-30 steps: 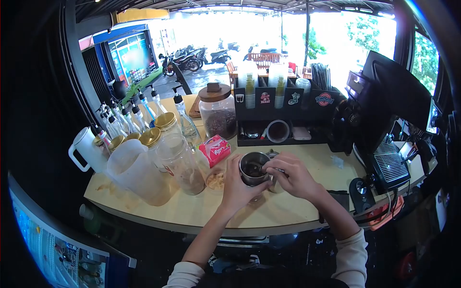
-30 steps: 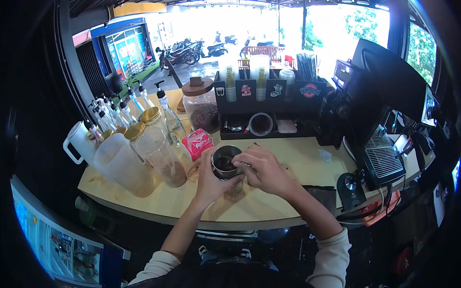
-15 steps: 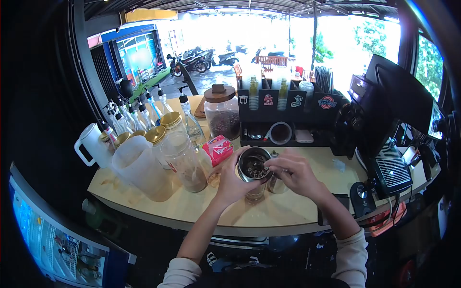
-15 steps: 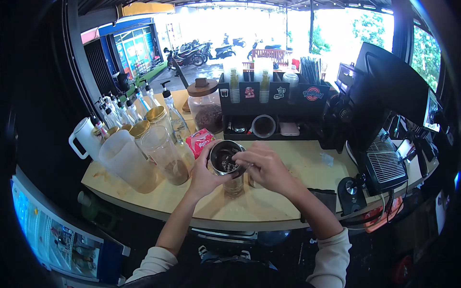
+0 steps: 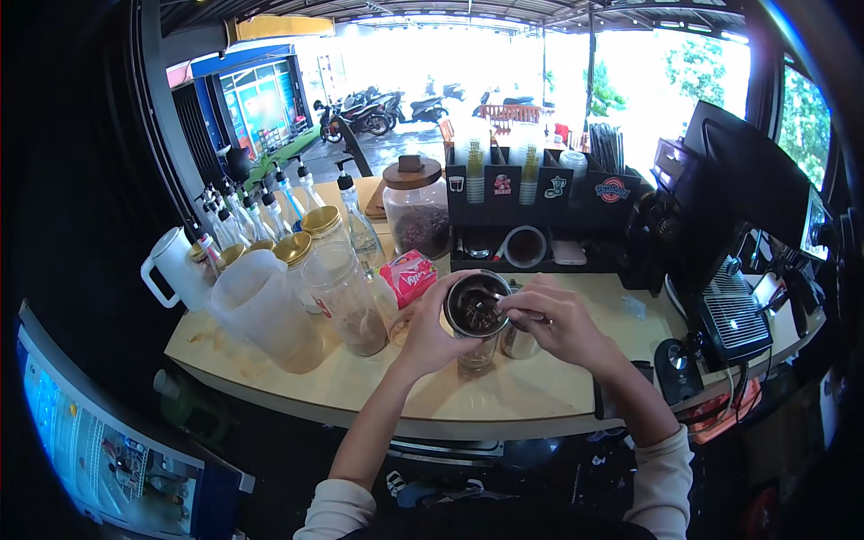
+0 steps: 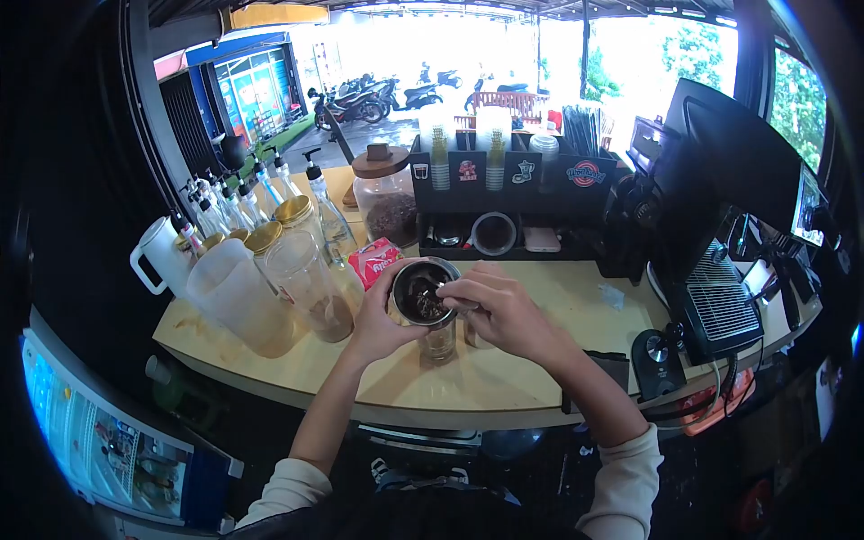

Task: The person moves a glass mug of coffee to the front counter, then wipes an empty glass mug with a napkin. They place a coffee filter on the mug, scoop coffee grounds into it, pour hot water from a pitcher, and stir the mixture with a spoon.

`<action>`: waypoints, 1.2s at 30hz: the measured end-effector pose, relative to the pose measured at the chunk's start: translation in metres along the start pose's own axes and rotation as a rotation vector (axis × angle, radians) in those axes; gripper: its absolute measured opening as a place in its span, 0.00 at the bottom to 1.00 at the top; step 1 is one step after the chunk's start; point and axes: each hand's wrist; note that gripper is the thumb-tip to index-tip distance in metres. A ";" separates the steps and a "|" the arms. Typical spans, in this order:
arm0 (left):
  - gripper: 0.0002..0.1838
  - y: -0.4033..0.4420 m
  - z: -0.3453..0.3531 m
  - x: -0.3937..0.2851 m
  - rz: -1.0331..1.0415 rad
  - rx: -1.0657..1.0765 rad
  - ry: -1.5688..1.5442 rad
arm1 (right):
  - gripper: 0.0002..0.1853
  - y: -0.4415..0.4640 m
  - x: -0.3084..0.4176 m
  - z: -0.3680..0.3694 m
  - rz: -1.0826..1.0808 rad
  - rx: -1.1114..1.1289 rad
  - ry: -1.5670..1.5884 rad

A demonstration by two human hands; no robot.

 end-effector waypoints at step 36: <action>0.43 0.007 -0.003 0.005 0.074 0.010 0.060 | 0.06 -0.005 -0.004 -0.004 0.096 0.094 0.167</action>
Point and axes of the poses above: each hand's wrist, its own y-axis towards the middle knuckle, its own z-axis out of the palm, x = y × z, and after that the axes turned 12 degrees about -x, right-handed
